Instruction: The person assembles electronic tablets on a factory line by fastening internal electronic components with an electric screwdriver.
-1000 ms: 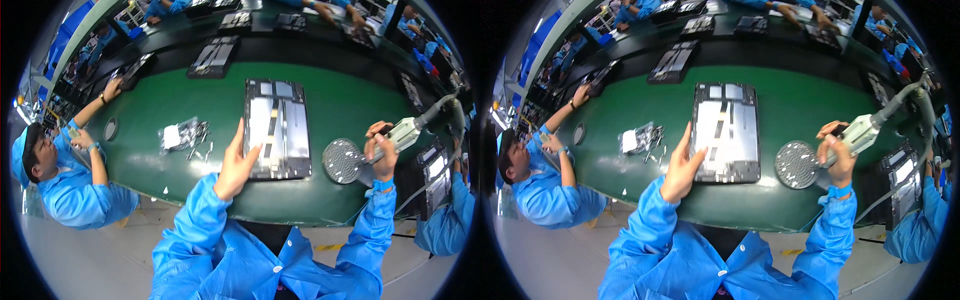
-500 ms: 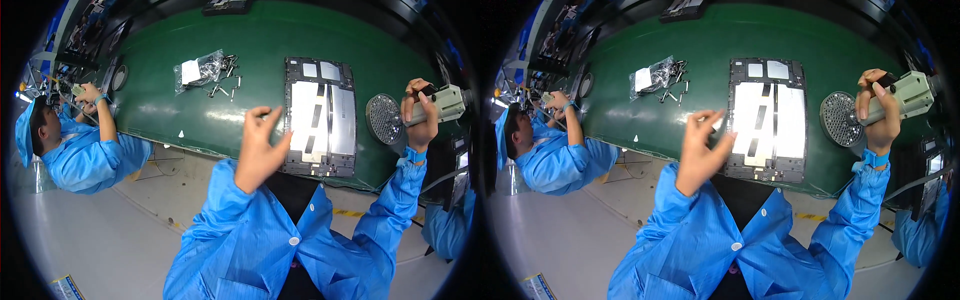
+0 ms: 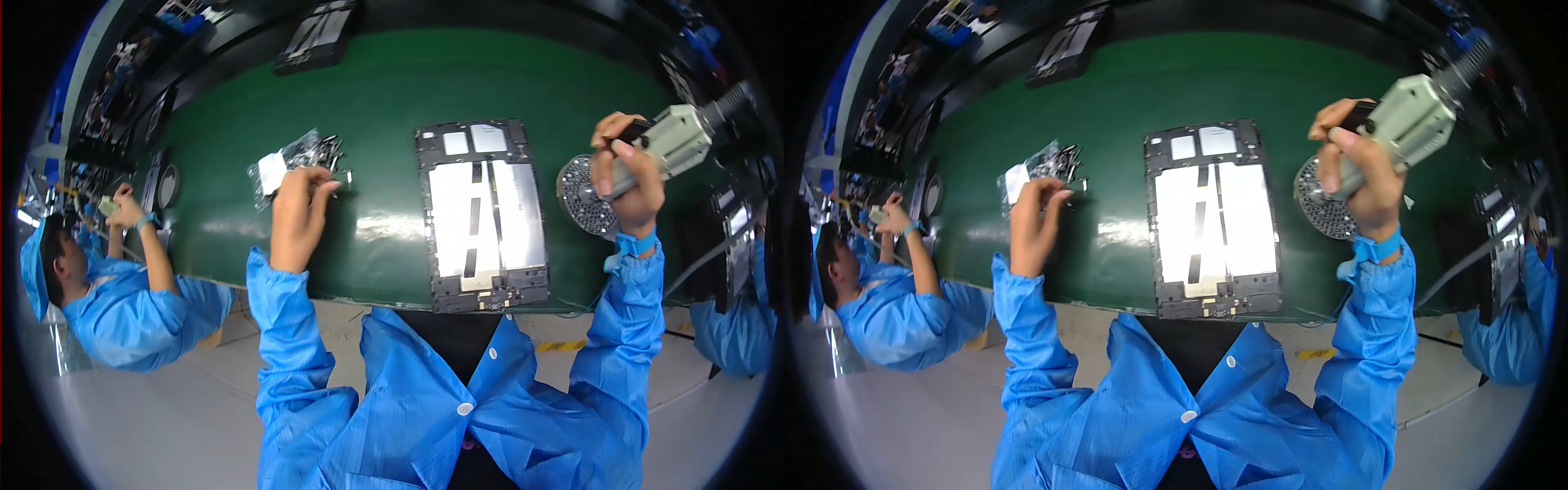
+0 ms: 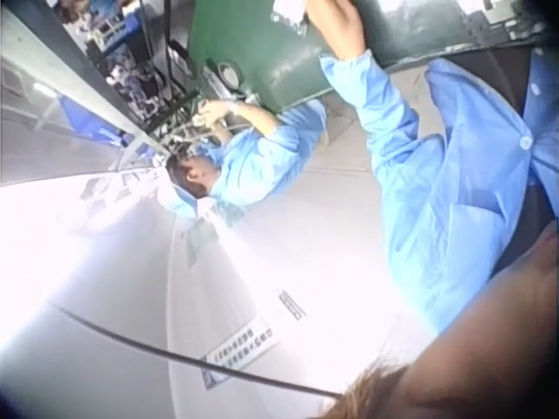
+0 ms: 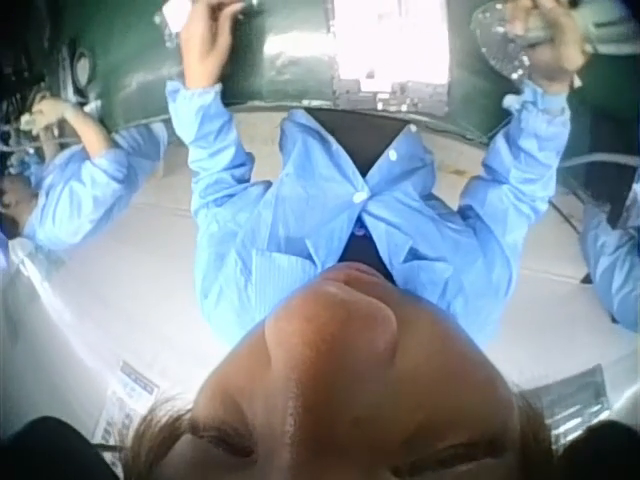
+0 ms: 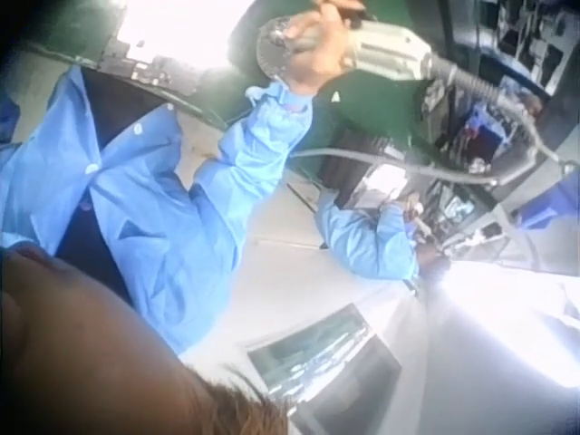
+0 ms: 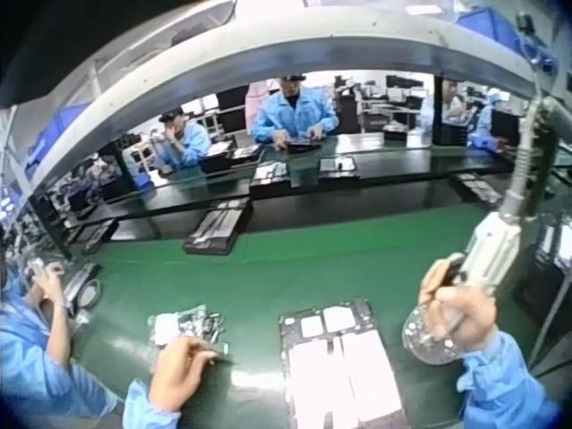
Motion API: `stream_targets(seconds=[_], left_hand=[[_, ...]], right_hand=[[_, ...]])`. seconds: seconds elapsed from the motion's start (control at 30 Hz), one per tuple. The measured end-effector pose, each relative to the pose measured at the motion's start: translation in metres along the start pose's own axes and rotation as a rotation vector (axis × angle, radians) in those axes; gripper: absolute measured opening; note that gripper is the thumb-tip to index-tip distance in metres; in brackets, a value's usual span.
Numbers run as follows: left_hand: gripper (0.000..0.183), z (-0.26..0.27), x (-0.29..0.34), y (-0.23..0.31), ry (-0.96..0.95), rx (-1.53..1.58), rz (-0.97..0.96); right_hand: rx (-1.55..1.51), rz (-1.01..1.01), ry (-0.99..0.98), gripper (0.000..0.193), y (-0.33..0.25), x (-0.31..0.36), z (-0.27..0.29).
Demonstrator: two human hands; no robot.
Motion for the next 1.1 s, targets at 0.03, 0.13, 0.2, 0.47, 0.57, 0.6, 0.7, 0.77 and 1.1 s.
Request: stream_targets(seconds=[0.03, 0.13, 0.2, 0.47, 0.57, 0.6, 0.7, 0.77, 1.1], left_hand=[[0.008, 0.007, -0.012, 0.021, 0.036, -0.041, -0.149], [0.010, 0.012, -0.046, 0.065, 0.109, -0.127, -0.482], [0.009, -0.011, -0.072, 0.066, 0.042, -0.002, -0.411], [0.022, -0.115, -0.078, -0.003, -0.146, 0.736, 0.084], [0.023, -0.113, -0.080, -0.001, -0.151, 0.793, 0.033], [0.023, -0.114, -0.081, -0.003, -0.143, 0.813, 0.041], [0.022, -0.114, -0.081, -0.010, -0.127, 0.714, 0.034], [0.018, -0.117, -0.084, -0.011, -0.116, 0.616, -0.008], [0.025, -0.123, -0.078, -0.025, -0.134, 0.721, 0.188]], right_hand=[[0.012, 0.016, -0.023, 0.021, 0.000, -0.003, -0.005], [0.031, 0.014, -0.048, 0.019, 0.003, -0.013, -0.022], [0.023, -0.042, -0.039, 0.020, 0.009, -0.022, -0.042], [0.151, -0.049, -0.127, 0.020, 0.026, -0.071, -0.121], [0.095, -0.056, -0.165, 0.017, 0.033, -0.091, -0.138], [0.044, -0.052, -0.181, 0.015, 0.036, -0.096, -0.143], [0.128, -0.016, -0.181, 0.018, 0.037, -0.103, -0.160], [0.133, -0.020, -0.195, 0.018, 0.041, -0.107, -0.161], [0.063, -0.011, -0.257, 0.017, 0.049, -0.111, -0.157]])
Point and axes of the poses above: each hand's wrist, its own x-axis away from the middle knuckle, its own z-axis out of the back of the hand, y = z × x, the point moved 10 cm from there along -x, towards the middle knuckle, and after that the axes turned 13 degrees about -z, right-handed, at the moved point
